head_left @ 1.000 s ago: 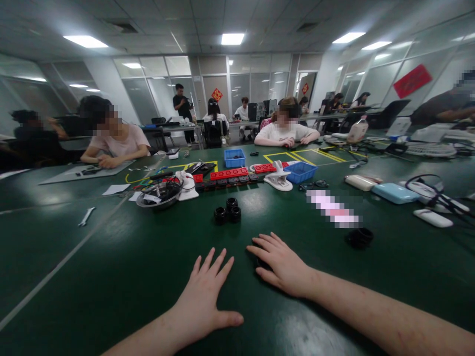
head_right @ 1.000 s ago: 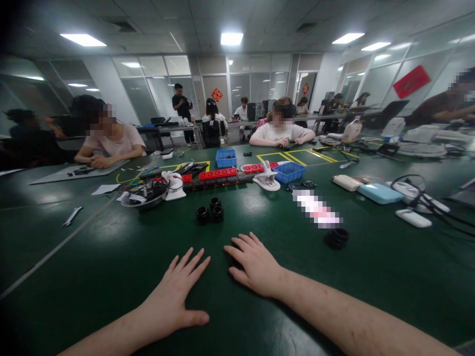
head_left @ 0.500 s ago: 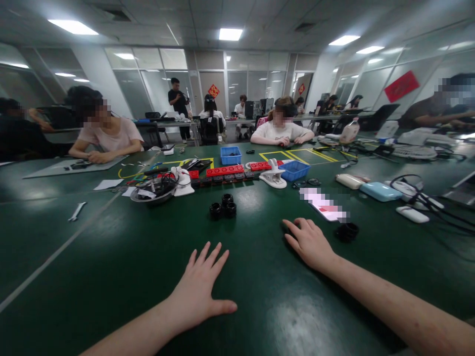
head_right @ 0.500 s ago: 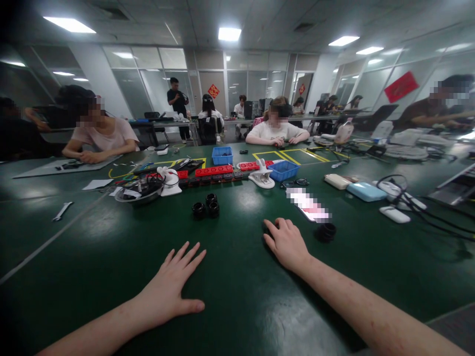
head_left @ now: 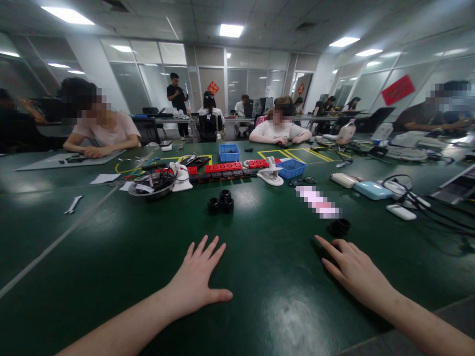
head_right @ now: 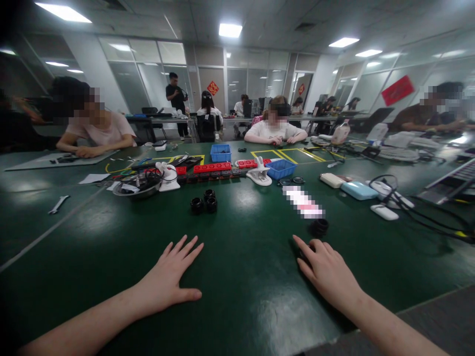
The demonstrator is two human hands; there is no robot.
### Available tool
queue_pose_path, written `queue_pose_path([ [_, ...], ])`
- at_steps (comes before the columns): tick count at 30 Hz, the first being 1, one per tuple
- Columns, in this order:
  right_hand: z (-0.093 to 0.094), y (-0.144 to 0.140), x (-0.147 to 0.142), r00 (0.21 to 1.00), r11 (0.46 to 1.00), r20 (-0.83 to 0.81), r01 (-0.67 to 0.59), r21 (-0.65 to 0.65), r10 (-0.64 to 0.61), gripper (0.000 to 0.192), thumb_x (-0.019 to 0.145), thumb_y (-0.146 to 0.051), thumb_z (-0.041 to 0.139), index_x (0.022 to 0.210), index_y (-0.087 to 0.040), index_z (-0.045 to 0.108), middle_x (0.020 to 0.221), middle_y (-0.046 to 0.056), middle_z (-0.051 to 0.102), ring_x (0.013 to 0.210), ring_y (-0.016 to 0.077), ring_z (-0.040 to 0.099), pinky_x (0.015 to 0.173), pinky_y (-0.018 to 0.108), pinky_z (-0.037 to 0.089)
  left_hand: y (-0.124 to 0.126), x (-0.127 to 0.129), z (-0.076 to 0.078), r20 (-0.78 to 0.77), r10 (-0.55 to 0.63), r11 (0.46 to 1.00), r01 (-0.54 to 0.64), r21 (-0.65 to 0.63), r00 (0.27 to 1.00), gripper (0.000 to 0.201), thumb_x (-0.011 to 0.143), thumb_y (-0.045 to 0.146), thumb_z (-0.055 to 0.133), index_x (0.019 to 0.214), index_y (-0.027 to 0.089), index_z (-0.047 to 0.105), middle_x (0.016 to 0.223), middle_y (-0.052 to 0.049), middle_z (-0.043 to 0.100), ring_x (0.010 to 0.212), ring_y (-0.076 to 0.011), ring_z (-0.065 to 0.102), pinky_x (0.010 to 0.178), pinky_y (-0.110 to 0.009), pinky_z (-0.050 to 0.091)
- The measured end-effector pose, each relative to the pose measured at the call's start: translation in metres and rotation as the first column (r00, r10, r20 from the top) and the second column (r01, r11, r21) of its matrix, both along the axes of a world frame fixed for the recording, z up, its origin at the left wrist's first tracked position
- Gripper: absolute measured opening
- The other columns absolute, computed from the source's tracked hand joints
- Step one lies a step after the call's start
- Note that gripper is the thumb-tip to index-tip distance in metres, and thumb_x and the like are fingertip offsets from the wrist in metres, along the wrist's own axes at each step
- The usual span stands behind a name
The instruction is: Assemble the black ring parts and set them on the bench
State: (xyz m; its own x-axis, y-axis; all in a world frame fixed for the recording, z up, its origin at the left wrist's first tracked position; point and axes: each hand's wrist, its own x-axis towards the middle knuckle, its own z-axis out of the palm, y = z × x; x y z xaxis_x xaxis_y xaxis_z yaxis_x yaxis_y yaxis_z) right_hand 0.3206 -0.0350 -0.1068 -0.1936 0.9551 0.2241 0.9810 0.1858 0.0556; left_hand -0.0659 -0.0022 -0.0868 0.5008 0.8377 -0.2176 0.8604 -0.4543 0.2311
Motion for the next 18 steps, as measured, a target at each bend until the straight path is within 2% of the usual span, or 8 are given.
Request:
queue_pose_path([
  [7, -0.001, -0.022, 0.024, 0.991, 0.996, -0.109, 0.081, -0.030, -0.084, 0.054, 0.085, -0.054, 0.033, 0.128, -0.024, 0.047, 0.097, 0.011, 0.056, 0.080, 0.0226, 0.058, 0.072, 0.038, 0.049, -0.001, 0.000, 0.002, 0.016, 0.004, 1.000, -0.004, 0.002, 1.000, 0.096, 0.066, 0.079, 0.043, 0.141, 0.027, 0.013, 0.149, -0.006, 0.005, 0.133, -0.0338, 0.000, 0.104, -0.057, 0.006],
  [14, -0.005, -0.026, 0.045, 0.968, 0.982, -0.166, 0.181, -0.061, -0.188, 0.055, 0.084, -0.055, 0.031, 0.124, -0.023, 0.050, 0.089, 0.010, 0.056, 0.074, 0.0226, 0.059, 0.070, 0.038, 0.049, -0.002, -0.002, 0.000, 0.027, 0.005, 1.000, -0.005, 0.002, 1.000, 0.095, 0.067, 0.079, 0.043, 0.141, 0.028, 0.013, 0.149, -0.005, 0.004, 0.134, -0.0334, 0.000, 0.104, -0.057, 0.006],
  [18, -0.005, -0.020, 0.056, 0.940, 0.957, -0.180, 0.285, -0.048, -0.289, 0.054, 0.083, -0.054, 0.033, 0.122, -0.021, 0.051, 0.085, 0.010, 0.055, 0.075, 0.0253, 0.059, 0.070, 0.039, 0.048, -0.002, -0.001, 0.000, 0.015, 0.001, 1.000, -0.002, 0.019, 1.000, 0.096, 0.066, 0.080, 0.042, 0.141, 0.027, 0.014, 0.149, -0.006, 0.005, 0.134, -0.0335, 0.001, 0.104, -0.057, 0.006],
])
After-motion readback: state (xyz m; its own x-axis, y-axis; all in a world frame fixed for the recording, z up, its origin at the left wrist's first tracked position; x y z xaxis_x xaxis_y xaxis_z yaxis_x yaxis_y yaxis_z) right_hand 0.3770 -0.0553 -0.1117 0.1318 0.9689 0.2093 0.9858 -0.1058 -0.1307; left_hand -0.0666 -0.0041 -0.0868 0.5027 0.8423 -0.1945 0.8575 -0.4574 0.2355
